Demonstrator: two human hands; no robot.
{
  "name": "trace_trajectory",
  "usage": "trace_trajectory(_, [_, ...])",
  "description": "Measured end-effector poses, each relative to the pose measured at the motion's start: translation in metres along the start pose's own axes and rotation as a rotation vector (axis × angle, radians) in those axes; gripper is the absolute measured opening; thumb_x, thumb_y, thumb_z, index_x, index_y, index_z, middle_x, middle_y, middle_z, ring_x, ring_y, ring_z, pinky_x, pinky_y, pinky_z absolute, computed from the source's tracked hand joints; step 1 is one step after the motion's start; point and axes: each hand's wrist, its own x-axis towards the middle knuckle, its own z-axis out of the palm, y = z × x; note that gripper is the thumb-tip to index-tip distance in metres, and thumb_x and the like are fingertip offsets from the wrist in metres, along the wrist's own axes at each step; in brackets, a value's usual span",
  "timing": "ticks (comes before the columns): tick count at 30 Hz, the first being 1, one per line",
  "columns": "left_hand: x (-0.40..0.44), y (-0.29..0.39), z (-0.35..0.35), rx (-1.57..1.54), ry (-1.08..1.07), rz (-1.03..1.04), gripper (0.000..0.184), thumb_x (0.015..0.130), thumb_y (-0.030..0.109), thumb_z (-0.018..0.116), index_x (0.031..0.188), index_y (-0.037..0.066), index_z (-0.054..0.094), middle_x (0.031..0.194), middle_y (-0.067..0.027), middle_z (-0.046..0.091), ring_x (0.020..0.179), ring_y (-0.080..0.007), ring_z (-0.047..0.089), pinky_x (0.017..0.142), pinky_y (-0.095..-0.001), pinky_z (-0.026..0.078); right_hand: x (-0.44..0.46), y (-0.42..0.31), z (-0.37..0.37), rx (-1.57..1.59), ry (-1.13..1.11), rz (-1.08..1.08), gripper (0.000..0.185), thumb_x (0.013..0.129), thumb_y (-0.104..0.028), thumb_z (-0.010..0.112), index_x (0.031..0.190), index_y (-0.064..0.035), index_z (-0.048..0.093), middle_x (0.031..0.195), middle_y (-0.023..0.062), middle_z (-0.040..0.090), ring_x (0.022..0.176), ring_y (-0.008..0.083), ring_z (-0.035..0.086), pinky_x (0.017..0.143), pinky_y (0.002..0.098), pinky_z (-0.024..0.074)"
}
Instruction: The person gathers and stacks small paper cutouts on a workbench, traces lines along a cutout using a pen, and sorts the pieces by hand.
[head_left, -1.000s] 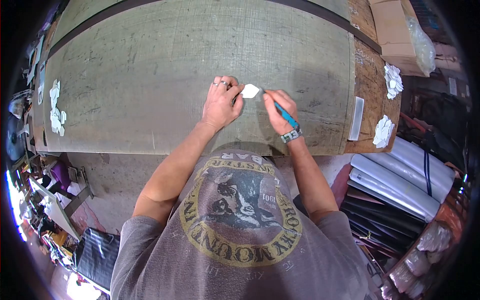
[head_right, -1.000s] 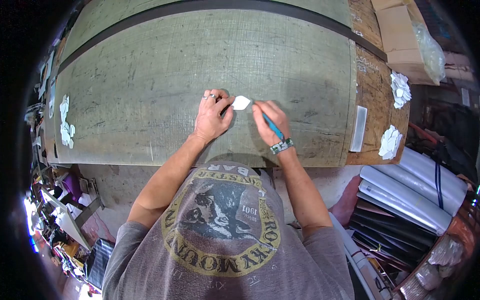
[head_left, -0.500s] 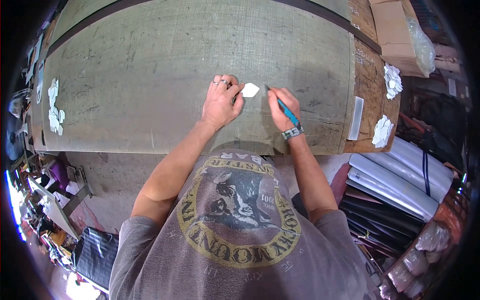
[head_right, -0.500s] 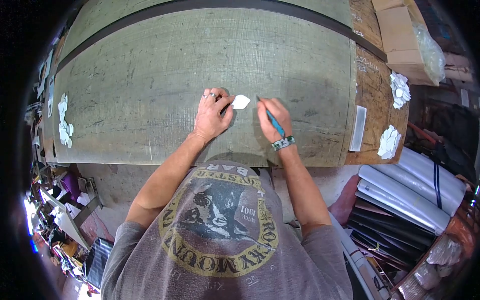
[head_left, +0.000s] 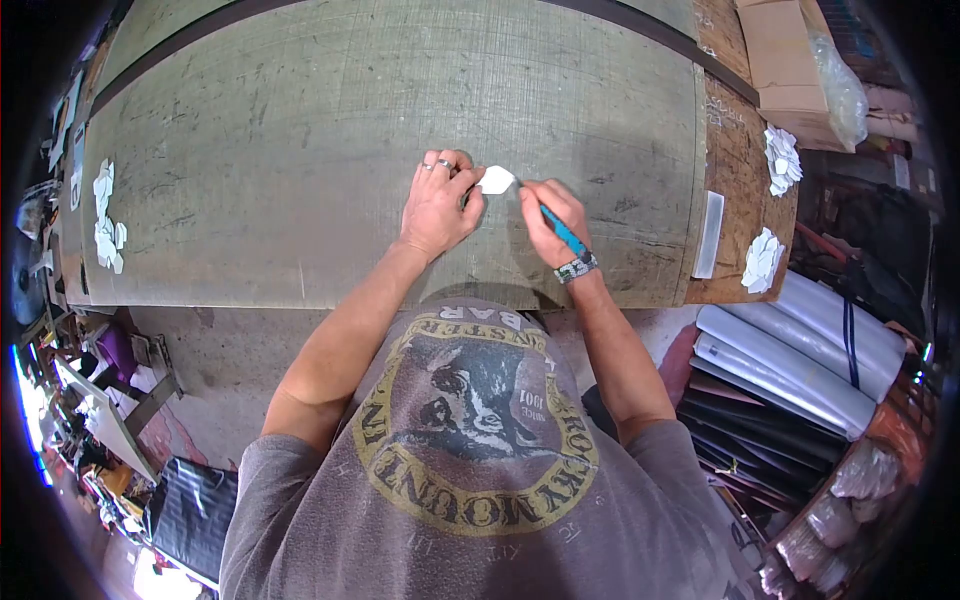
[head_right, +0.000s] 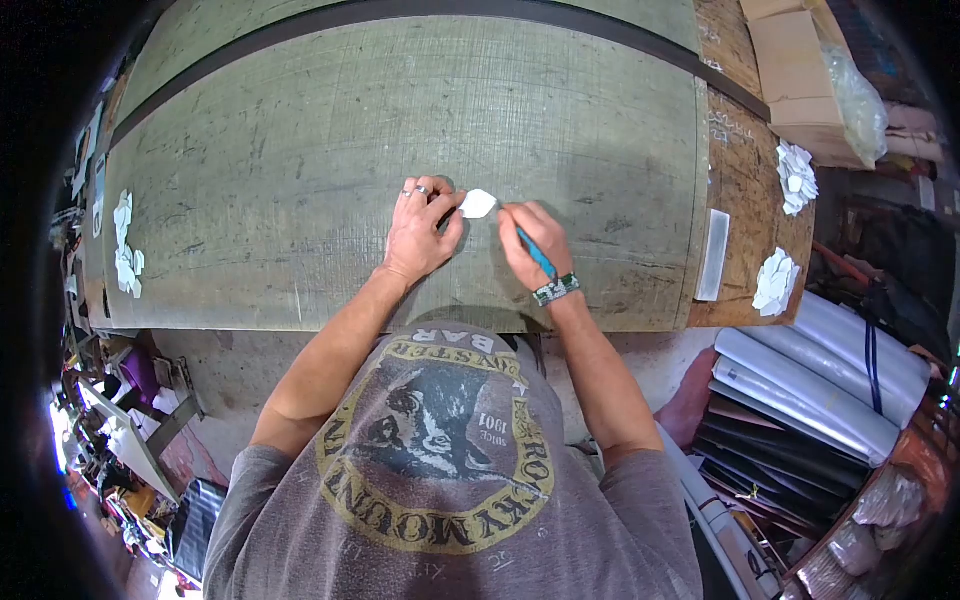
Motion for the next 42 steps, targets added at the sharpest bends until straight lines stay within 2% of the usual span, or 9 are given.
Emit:
trace_trajectory(3, [0.0, 0.002, -0.002, -0.004, 0.0, -0.006, 0.026, 0.083, 0.009, 0.073, 0.109, 0.006, 0.075, 0.109, -0.0072, 0.059, 0.106, -0.0279, 0.055, 0.094, -0.0409, 0.049, 0.008, 0.009, -0.006, -0.062, 0.054, 0.056, 0.015, 0.097, -0.012, 0.068, 0.103, 0.001, 0.072, 0.093, 0.0186, 0.07, 0.085, 0.0368, 0.07, 0.073, 0.0432, 0.0543])
trace_trajectory(7, [0.0, 0.0, 0.002, 0.003, 0.017, 0.017, 0.026, 0.083, 0.009, 0.073, 0.109, 0.006, 0.075, 0.109, -0.0075, 0.059, 0.106, -0.0283, 0.056, 0.093, -0.0409, 0.049, -0.001, -0.003, 0.002, 0.053, -0.045, 0.041, 0.017, 0.097, -0.013, 0.067, 0.104, 0.0011, 0.073, 0.093, 0.0184, 0.07, 0.084, 0.0361, 0.07, 0.074, 0.0424, 0.0546])
trace_trajectory(11, [-0.004, 0.001, -0.001, -0.003, 0.008, 0.001, 0.026, 0.083, 0.009, 0.073, 0.109, 0.006, 0.076, 0.11, -0.0077, 0.059, 0.106, -0.0284, 0.056, 0.094, -0.0414, 0.049, 0.007, 0.005, -0.006, -0.033, 0.016, 0.042, 0.016, 0.098, -0.014, 0.067, 0.103, 0.0001, 0.073, 0.092, 0.0178, 0.07, 0.082, 0.0363, 0.069, 0.071, 0.042, 0.0531])
trace_trajectory(15, [-0.001, -0.002, 0.002, 0.006, 0.011, 0.004, 0.026, 0.083, 0.009, 0.073, 0.109, 0.007, 0.076, 0.11, -0.0072, 0.059, 0.106, -0.0283, 0.056, 0.094, -0.0421, 0.049, 0.0, -0.003, -0.001, 0.057, -0.072, -0.006, 0.015, 0.098, -0.012, 0.066, 0.103, 0.0003, 0.072, 0.089, 0.0177, 0.069, 0.08, 0.0363, 0.068, 0.071, 0.0425, 0.0525])
trace_trajectory(18, [-0.001, 0.0, 0.0, -0.006, 0.021, 0.001, 0.027, 0.083, 0.009, 0.073, 0.109, 0.007, 0.076, 0.111, -0.0069, 0.059, 0.106, -0.0283, 0.056, 0.094, -0.0418, 0.049, 0.008, 0.012, -0.007, -0.005, 0.003, -0.003, 0.015, 0.098, -0.012, 0.066, 0.103, 0.0005, 0.072, 0.089, 0.0177, 0.068, 0.079, 0.0363, 0.068, 0.07, 0.042, 0.0528])
trace_trajectory(23, [0.0, 0.0, 0.001, 0.005, 0.017, 0.005, 0.026, 0.082, 0.01, 0.073, 0.108, 0.007, 0.076, 0.11, -0.007, 0.059, 0.105, -0.028, 0.056, 0.095, -0.0414, 0.049, 0.003, -0.011, -0.001, 0.057, -0.032, 0.012, 0.016, 0.099, -0.013, 0.065, 0.102, 0.0012, 0.072, 0.088, 0.0175, 0.068, 0.078, 0.0363, 0.068, 0.069, 0.0427, 0.0527])
trace_trajectory(33, [0.0, 0.0, 0.001, 0.008, 0.022, 0.006, 0.026, 0.082, 0.011, 0.074, 0.108, 0.007, 0.076, 0.109, -0.0069, 0.059, 0.105, -0.0278, 0.056, 0.094, -0.0414, 0.049, -0.002, -0.005, 0.003, 0.019, -0.008, 0.021, 0.016, 0.098, -0.013, 0.066, 0.104, 0.0006, 0.071, 0.095, 0.0188, 0.07, 0.085, 0.0388, 0.07, 0.073, 0.0436, 0.0544])
trace_trajectory(36, [0.001, 0.001, -0.001, -0.009, 0.041, 0.017, 0.025, 0.082, 0.007, 0.074, 0.108, 0.005, 0.076, 0.107, -0.0084, 0.061, 0.101, -0.0293, 0.057, 0.091, -0.0411, 0.05, -0.001, 0.002, -0.001, -0.027, -0.003, 0.065, 0.016, 0.098, -0.013, 0.065, 0.105, 0.0003, 0.071, 0.095, 0.0189, 0.07, 0.085, 0.0387, 0.07, 0.073, 0.0437, 0.0543])
trace_trajectory(42, [0.0, 0.0, 0.0, -0.011, 0.012, -0.013, 0.027, 0.082, 0.011, 0.074, 0.109, 0.007, 0.075, 0.109, -0.007, 0.059, 0.106, -0.0283, 0.055, 0.096, -0.0417, 0.049, -0.006, -0.005, 0.007, 0.008, 0.012, 0.019, 0.015, 0.098, -0.012, 0.065, 0.105, 0.0, 0.07, 0.094, 0.0187, 0.069, 0.085, 0.04, 0.068, 0.072, 0.045, 0.0534])
